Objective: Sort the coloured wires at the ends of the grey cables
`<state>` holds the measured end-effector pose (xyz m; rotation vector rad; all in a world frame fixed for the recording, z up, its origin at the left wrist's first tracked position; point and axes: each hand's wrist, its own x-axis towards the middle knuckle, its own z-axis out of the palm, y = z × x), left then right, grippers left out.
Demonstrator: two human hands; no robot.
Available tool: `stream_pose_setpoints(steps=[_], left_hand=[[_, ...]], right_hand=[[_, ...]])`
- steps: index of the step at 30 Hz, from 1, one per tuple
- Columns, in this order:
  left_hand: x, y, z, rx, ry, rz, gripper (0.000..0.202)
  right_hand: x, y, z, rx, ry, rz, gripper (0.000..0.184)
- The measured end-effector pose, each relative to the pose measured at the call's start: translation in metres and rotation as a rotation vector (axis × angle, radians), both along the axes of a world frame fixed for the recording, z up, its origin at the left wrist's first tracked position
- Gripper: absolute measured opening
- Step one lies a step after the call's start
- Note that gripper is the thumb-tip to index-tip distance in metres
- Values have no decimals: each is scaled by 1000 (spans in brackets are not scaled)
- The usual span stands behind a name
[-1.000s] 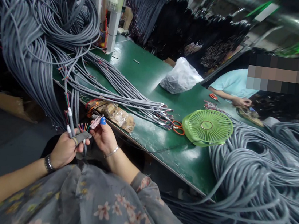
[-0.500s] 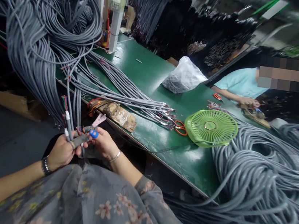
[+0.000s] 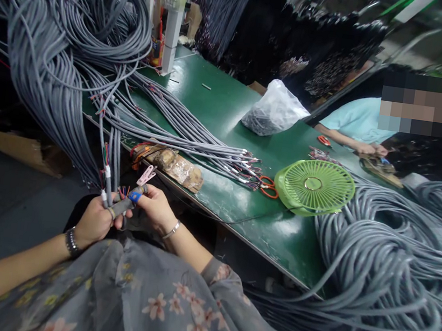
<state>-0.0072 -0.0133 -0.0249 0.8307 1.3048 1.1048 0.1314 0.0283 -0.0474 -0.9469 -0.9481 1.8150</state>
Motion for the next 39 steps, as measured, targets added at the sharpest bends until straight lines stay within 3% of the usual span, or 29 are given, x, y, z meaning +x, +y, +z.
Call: stream_pose_setpoints(steps=[8, 14, 21, 28, 33, 39], left_hand=[[1, 2, 1, -2, -37, 24, 41], [2, 5, 7, -38, -69, 22, 36], [-4, 1, 0, -36, -32, -37, 31], [-3, 3, 0, -3, -41, 26, 31], [-2, 2, -4, 10, 2, -10, 37], [-4, 1, -8, -13, 9, -8, 44]], right_hand=[[-5, -2, -13, -93, 118, -39, 35], [-9, -6, -14, -129, 189, -100, 25], [5, 6, -9, -344, 278, -317, 18], [6, -6, -11, -178, 167, 35, 38], [-2, -7, -8, -82, -60, -31, 48], [0, -8, -2, -59, -94, -25, 48]])
